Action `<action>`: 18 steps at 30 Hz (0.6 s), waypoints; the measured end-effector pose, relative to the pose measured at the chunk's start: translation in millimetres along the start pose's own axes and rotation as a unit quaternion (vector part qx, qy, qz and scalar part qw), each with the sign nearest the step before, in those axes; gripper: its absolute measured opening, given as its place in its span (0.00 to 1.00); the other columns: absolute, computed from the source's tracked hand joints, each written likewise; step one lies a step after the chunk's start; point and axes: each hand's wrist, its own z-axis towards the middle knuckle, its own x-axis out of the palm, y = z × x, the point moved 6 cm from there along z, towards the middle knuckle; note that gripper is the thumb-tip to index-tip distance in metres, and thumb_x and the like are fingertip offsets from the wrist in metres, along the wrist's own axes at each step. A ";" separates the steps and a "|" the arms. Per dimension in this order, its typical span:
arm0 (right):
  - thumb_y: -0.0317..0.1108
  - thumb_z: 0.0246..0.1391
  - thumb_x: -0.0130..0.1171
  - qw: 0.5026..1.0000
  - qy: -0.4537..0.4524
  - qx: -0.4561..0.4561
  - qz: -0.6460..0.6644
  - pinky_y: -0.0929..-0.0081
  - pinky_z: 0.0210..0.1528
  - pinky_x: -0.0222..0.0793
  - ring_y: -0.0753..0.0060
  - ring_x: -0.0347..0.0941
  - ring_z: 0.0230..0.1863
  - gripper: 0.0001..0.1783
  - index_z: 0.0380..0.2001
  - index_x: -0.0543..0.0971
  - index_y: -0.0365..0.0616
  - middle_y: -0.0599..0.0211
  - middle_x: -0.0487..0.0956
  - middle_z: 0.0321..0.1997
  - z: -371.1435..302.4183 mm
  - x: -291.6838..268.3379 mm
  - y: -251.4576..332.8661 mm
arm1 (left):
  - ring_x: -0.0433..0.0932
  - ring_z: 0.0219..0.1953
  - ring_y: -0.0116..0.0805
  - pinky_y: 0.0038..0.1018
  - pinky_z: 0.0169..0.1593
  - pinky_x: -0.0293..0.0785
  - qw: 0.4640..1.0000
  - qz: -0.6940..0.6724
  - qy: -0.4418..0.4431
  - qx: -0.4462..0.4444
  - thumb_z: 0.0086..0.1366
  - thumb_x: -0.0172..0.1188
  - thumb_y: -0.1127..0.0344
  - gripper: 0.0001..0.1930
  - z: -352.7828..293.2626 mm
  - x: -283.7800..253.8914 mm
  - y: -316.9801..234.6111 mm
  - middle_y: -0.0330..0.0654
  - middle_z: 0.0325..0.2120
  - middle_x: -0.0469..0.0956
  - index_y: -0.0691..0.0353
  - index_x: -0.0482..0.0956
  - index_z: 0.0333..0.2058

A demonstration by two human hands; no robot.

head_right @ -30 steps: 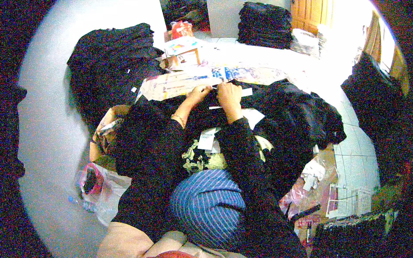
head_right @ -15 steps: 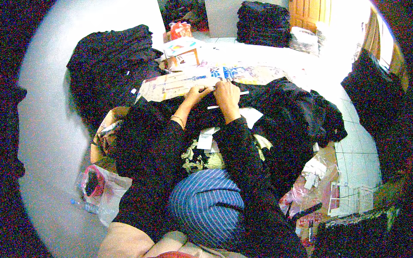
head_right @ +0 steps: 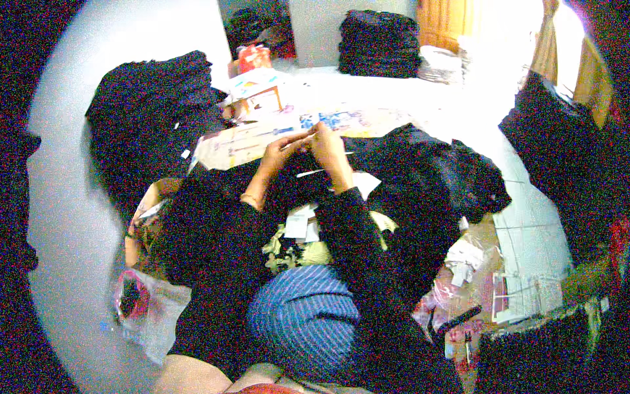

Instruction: The person attaches tags to a black hoodie, folds it, and places it into a clear plastic bag. The person repeats this process with multiple hoodies, stacking the finished items.

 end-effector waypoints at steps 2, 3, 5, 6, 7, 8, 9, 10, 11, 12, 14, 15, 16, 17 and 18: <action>0.30 0.48 0.55 1.000 -0.001 0.030 0.006 0.71 0.30 0.71 0.66 0.77 0.25 0.08 0.29 0.75 0.35 0.54 0.78 0.23 -1.0 1.1 -5.2 | 0.75 0.40 0.24 0.20 0.46 0.70 1.000 -0.017 0.023 -0.006 0.61 0.58 0.65 0.15 0.7 1.8 3.2 0.40 0.39 0.79 0.66 0.77 0.44; 0.30 0.49 0.56 0.995 -0.044 -0.036 -0.083 0.71 0.30 0.71 0.66 0.77 0.24 0.08 0.28 0.77 0.34 0.55 0.79 0.22 -2.8 -3.5 3.2 | 0.75 0.40 0.25 0.20 0.47 0.70 1.000 -0.007 0.015 -0.015 0.61 0.58 0.65 0.15 1.1 0.3 6.2 0.41 0.39 0.78 0.66 0.77 0.44; 0.30 0.49 0.55 0.998 -0.053 -0.003 -0.025 0.71 0.29 0.71 0.66 0.77 0.24 0.08 0.29 0.77 0.34 0.55 0.79 0.22 -3.9 -3.8 1.4 | 0.75 0.41 0.26 0.21 0.47 0.71 1.000 0.006 0.011 0.006 0.61 0.58 0.65 0.15 1.4 -1.4 8.1 0.41 0.39 0.78 0.67 0.77 0.44; 0.30 0.49 0.55 0.997 -0.066 0.009 -0.025 0.72 0.29 0.72 0.66 0.77 0.24 0.08 0.29 0.77 0.34 0.56 0.79 0.22 -4.4 -5.3 1.6 | 0.76 0.40 0.26 0.21 0.47 0.71 1.000 0.021 -0.001 -0.006 0.61 0.58 0.65 0.16 1.6 -3.7 11.3 0.41 0.39 0.78 0.67 0.76 0.45; 0.31 0.49 0.56 0.997 -0.065 0.040 0.027 0.71 0.30 0.72 0.65 0.77 0.24 0.09 0.29 0.77 0.34 0.55 0.79 0.22 -3.9 -3.9 0.3 | 0.76 0.39 0.26 0.21 0.46 0.72 1.000 0.020 -0.006 -0.004 0.60 0.59 0.65 0.17 1.8 -4.7 12.5 0.41 0.37 0.78 0.67 0.75 0.45; 0.32 0.48 0.57 0.996 -0.052 0.045 0.050 0.72 0.31 0.72 0.64 0.78 0.25 0.10 0.28 0.78 0.33 0.54 0.79 0.23 -4.1 -3.8 0.8 | 0.76 0.39 0.27 0.21 0.45 0.72 1.000 0.016 -0.014 -0.004 0.60 0.60 0.65 0.18 2.3 -5.8 13.6 0.41 0.36 0.78 0.67 0.74 0.46; 0.31 0.47 0.57 0.998 -0.051 0.020 0.031 0.72 0.31 0.72 0.64 0.78 0.25 0.10 0.27 0.78 0.33 0.55 0.79 0.23 -4.0 -4.5 5.4 | 0.77 0.38 0.27 0.22 0.45 0.72 1.000 0.012 -0.022 -0.005 0.59 0.60 0.65 0.18 2.5 -7.0 14.5 0.41 0.35 0.78 0.67 0.73 0.47; 0.31 0.47 0.57 0.999 -0.041 0.025 0.013 0.72 0.32 0.72 0.64 0.78 0.26 0.09 0.27 0.79 0.33 0.55 0.79 0.23 -4.6 -4.6 6.2 | 0.77 0.37 0.27 0.22 0.44 0.73 1.000 0.001 -0.017 0.005 0.59 0.61 0.65 0.19 3.0 -6.3 13.8 0.41 0.34 0.77 0.67 0.72 0.47; 0.29 0.46 0.57 0.999 -0.024 0.040 0.027 0.72 0.31 0.72 0.64 0.78 0.25 0.08 0.25 0.79 0.33 0.56 0.79 0.22 -4.6 -3.0 5.6 | 0.77 0.36 0.28 0.22 0.44 0.73 1.000 -0.009 -0.012 0.014 0.58 0.62 0.66 0.20 3.3 -5.9 13.1 0.41 0.33 0.77 0.67 0.70 0.47; 0.29 0.45 0.57 0.999 -0.024 0.018 0.026 0.72 0.31 0.72 0.64 0.78 0.25 0.08 0.25 0.80 0.34 0.55 0.79 0.22 -5.0 -3.9 9.1 | 0.77 0.36 0.28 0.22 0.43 0.73 1.000 -0.019 -0.009 0.023 0.58 0.62 0.66 0.21 3.5 -5.1 12.4 0.41 0.32 0.76 0.66 0.69 0.48; 0.29 0.45 0.57 0.999 -0.020 0.022 0.037 0.72 0.31 0.72 0.64 0.77 0.24 0.08 0.25 0.80 0.33 0.56 0.79 0.22 -5.8 -3.7 8.8 | 0.78 0.37 0.30 0.23 0.43 0.73 1.000 -0.016 -0.016 0.008 0.57 0.62 0.68 0.22 3.1 -6.2 15.0 0.44 0.32 0.76 0.66 0.66 0.48; 0.28 0.45 0.57 0.999 -0.021 0.022 0.029 0.73 0.30 0.72 0.65 0.77 0.24 0.08 0.25 0.79 0.33 0.56 0.79 0.21 -5.9 -3.8 8.3 | 0.78 0.37 0.31 0.23 0.43 0.73 1.000 -0.025 -0.016 0.007 0.57 0.63 0.68 0.22 2.7 -6.4 15.6 0.44 0.32 0.76 0.66 0.65 0.48; 0.28 0.45 0.57 0.999 -0.020 0.028 0.019 0.73 0.30 0.72 0.67 0.77 0.23 0.08 0.25 0.79 0.33 0.56 0.79 0.21 -5.9 -3.3 6.5 | 0.78 0.37 0.31 0.23 0.43 0.73 0.999 -0.034 -0.016 0.006 0.57 0.63 0.68 0.23 2.1 -6.7 16.6 0.44 0.32 0.76 0.66 0.65 0.48; 0.28 0.45 0.58 0.999 -0.014 0.034 0.010 0.74 0.30 0.72 0.68 0.77 0.23 0.07 0.25 0.79 0.32 0.57 0.79 0.21 -5.8 -1.9 4.4 | 0.78 0.37 0.31 0.23 0.43 0.73 0.999 -0.040 -0.016 0.007 0.57 0.63 0.68 0.23 1.5 -7.1 17.1 0.44 0.32 0.76 0.65 0.64 0.48; 0.30 0.44 0.57 0.999 -0.004 0.039 0.033 0.71 0.32 0.72 0.63 0.77 0.26 0.08 0.25 0.80 0.35 0.55 0.79 0.23 -5.0 -0.2 2.0 | 0.78 0.37 0.31 0.23 0.43 0.73 0.999 -0.045 -0.016 0.009 0.57 0.63 0.68 0.23 1.5 -7.5 17.5 0.44 0.32 0.76 0.64 0.63 0.48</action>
